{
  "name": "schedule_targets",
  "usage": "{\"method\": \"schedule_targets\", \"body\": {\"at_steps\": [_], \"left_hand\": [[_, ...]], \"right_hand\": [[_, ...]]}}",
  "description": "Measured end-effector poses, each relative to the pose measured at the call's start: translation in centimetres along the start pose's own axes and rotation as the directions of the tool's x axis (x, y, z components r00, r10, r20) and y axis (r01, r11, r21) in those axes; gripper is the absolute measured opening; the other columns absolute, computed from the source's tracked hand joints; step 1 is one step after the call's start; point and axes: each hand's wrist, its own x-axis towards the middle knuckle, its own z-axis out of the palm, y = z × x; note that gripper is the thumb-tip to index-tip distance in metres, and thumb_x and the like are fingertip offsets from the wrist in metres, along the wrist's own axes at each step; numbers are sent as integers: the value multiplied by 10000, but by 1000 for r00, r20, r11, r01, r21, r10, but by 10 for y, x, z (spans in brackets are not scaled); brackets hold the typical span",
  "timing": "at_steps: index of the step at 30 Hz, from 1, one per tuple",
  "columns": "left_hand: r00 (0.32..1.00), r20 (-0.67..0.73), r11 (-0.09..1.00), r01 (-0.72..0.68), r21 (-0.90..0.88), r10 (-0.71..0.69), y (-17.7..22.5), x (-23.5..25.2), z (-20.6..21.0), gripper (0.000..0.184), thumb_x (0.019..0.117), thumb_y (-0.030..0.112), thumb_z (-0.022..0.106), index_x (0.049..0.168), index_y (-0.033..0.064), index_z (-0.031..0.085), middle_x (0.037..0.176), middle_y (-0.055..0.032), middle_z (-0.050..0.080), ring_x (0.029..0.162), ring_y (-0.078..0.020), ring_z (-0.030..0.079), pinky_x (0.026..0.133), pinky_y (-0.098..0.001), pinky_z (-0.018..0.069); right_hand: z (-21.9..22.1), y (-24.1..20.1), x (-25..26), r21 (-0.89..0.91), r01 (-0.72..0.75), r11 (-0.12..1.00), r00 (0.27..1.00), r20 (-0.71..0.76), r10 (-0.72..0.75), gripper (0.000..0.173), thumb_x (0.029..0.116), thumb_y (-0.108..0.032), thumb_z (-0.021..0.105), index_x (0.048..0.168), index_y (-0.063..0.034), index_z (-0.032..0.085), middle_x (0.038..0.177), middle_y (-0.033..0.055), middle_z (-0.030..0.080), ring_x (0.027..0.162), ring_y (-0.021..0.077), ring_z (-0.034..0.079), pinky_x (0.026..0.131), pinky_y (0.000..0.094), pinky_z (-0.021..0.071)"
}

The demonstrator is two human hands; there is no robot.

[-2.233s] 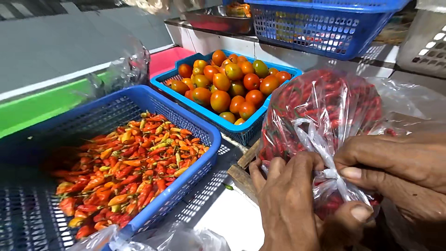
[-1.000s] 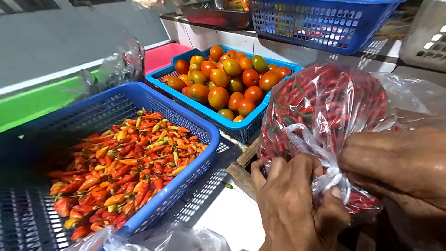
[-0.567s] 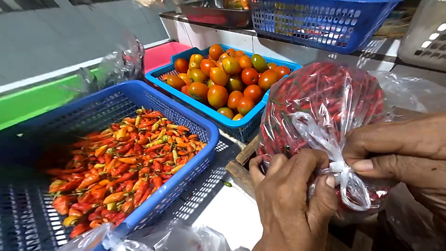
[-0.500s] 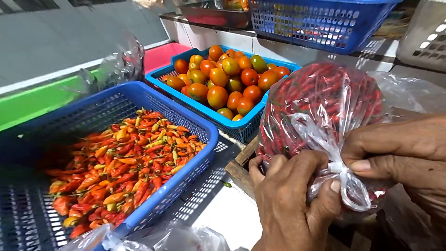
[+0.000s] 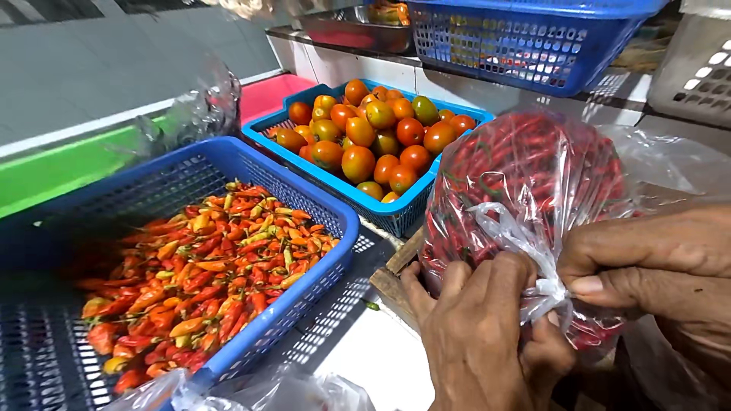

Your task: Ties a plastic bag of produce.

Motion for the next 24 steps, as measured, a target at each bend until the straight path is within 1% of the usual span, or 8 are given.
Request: {"method": "schedule_targets", "body": {"at_steps": [2,7,9,11,13,15,19,24], "left_hand": [[999,-26,999,-20,-49,19,-2,-1,2,223,965,329,509,958,182,677,696,98,567,709,-47,524,933,-493,352],[1000,-16,975,-4,-221,1,-8,0,0,297,1022,383,479,972,193,701,737,109,603,743,-17,539,984,-479,347],[999,4,964,36,-265,-37,-9,1,-3,303,1039,363,458,931,200,690,757,115,613,774,-11,557,1002,-476,346],[997,2,955,72,-287,-75,-8,1,-4,268,1018,313,466,906,206,684,764,128,619,789,3,564,1011,-471,343],[995,2,950,93,-299,-96,-8,0,-4,267,1020,316,470,898,209,682,758,137,617,775,10,563,997,-465,358],[994,4,949,107,-296,-111,-8,1,-5,271,1024,324,465,888,218,674,743,148,606,753,13,554,963,-449,374],[990,1,949,134,-284,-140,-6,1,-5,247,1002,278,474,849,223,660,712,149,582,749,7,555,943,-444,381],[989,2,950,142,-279,-147,-5,1,-5,252,1001,276,469,838,230,655,702,155,569,735,4,550,930,-439,391]], "right_hand": [[1,1,0,42,-13,999,1000,-19,14,215,853,-54,555,690,-154,653,604,-83,552,509,-13,500,425,123,388],[2,2,2,95,-5,996,999,-45,9,224,861,-44,543,683,-140,640,597,-73,538,501,-8,482,422,118,369],[1,-1,4,108,-26,994,999,-19,28,231,888,-45,534,742,-130,691,619,-77,565,503,-15,490,425,115,379],[-5,-5,7,115,-85,990,995,63,79,209,902,-51,544,856,-130,732,654,-82,591,529,-16,523,452,109,422],[-8,-8,9,118,-138,983,987,104,126,209,852,-26,564,913,-124,738,675,-71,607,548,2,551,470,121,455],[-9,-5,8,61,-102,993,989,111,95,187,846,-45,580,925,-138,722,680,-77,603,550,3,555,463,129,464],[-7,3,8,-195,72,978,995,85,-57,105,830,-142,593,844,-208,674,697,-144,587,593,-56,551,471,112,447],[-9,6,9,-296,176,939,982,118,-147,120,859,-167,571,817,-203,677,737,-143,601,644,-61,569,521,106,465]]}}
